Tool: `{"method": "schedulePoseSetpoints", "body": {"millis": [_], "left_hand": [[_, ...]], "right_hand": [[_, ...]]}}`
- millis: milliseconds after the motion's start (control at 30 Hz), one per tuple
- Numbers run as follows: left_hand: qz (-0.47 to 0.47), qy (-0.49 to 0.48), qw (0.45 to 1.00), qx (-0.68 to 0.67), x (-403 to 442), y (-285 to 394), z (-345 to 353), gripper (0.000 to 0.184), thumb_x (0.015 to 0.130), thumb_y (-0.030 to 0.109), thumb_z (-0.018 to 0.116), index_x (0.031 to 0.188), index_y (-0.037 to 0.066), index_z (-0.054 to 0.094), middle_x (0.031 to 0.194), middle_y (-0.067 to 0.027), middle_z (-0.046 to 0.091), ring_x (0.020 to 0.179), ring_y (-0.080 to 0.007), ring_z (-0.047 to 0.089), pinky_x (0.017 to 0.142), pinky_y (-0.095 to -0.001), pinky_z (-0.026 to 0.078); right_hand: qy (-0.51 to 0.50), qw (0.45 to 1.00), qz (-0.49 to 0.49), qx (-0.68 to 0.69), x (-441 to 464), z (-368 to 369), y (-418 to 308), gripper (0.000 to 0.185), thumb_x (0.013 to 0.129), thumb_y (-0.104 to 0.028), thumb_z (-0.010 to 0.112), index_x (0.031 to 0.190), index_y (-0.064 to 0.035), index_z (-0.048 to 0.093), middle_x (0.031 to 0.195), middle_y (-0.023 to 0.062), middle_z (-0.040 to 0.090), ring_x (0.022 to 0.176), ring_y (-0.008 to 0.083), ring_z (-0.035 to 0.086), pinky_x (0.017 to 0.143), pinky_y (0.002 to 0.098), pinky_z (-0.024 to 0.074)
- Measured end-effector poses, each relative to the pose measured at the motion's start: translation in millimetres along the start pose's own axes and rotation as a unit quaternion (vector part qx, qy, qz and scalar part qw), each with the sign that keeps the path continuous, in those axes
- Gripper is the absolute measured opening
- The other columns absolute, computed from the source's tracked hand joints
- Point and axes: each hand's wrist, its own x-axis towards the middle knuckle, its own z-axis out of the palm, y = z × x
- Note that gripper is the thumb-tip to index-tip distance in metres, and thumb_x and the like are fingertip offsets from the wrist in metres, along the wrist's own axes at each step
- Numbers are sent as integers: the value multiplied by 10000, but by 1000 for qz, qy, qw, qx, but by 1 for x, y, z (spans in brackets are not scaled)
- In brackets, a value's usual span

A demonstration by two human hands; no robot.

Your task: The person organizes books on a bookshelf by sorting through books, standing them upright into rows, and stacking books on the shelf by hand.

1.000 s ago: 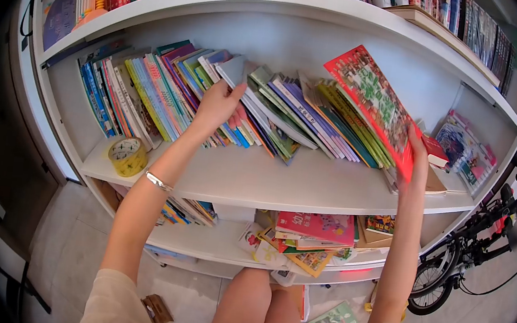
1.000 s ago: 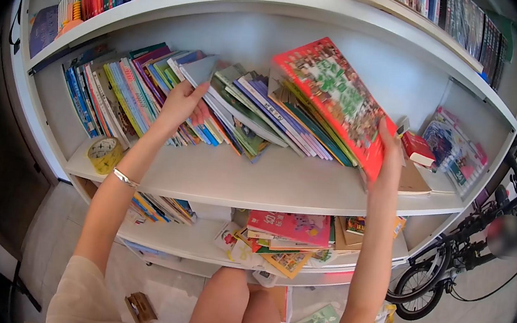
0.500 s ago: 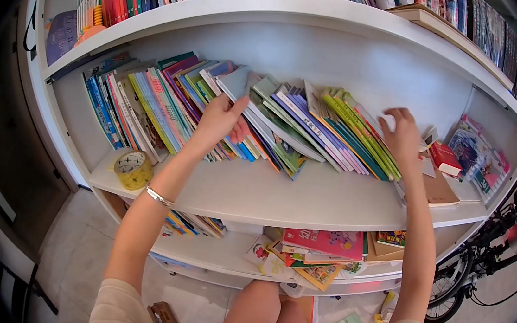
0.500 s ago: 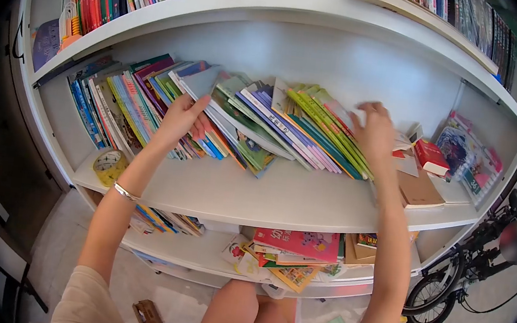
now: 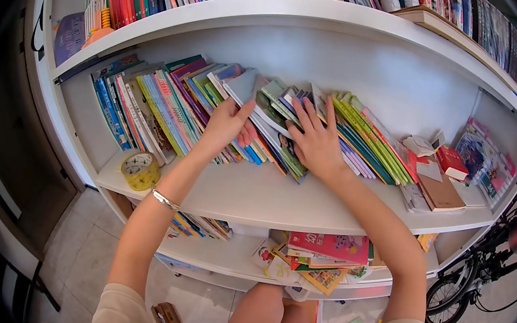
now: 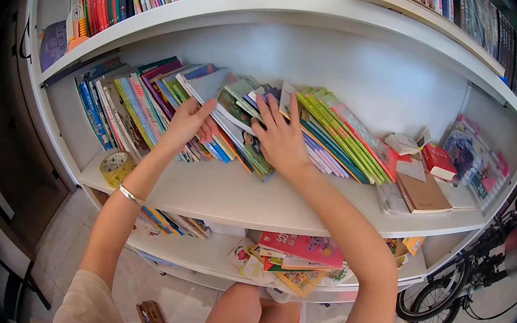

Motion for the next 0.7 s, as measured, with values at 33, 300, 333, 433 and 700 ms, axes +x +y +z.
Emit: {"method": "schedulePoseSetpoints", "body": {"millis": [33,300,333,433,700], "left_hand": [[4,2,1000,-2,-1,0,1,378,931,345,493,884,-26,440,609,-128,609,440,-135,558,376,-224,425],[14,36,999,-23,-2,-5,8,306,939,246,473,960,-57,435,652,-151,602,492,-188,600,422,-273,486],[19,44,998,-34,-1,-7,11,285,939,216,466,983,-64,436,667,-155,602,502,-201,609,428,-287,494],[50,76,993,-77,-5,-13,17,287,938,205,463,994,-75,433,698,-155,604,526,-212,624,445,-297,518],[99,159,981,-53,-43,40,-25,286,924,214,476,1001,-61,468,701,-145,596,451,-170,578,372,-248,481]], "right_hand": [[2,1000,-4,1,3,1,2,274,769,-205,570,1020,-95,574,1335,151,407,1245,303,370,1056,626,130],[180,977,49,106,25,14,23,210,717,-166,621,853,-30,537,1109,115,548,1050,285,503,997,471,369],[178,976,56,112,24,13,24,215,718,-166,622,857,-26,538,1100,114,551,1038,290,506,990,464,380],[181,975,61,116,27,14,26,220,722,-158,623,864,-12,540,1066,110,556,985,298,520,966,442,410],[179,976,59,107,28,11,26,222,731,-148,618,888,-18,532,1050,106,547,973,289,527,978,441,402]]}}
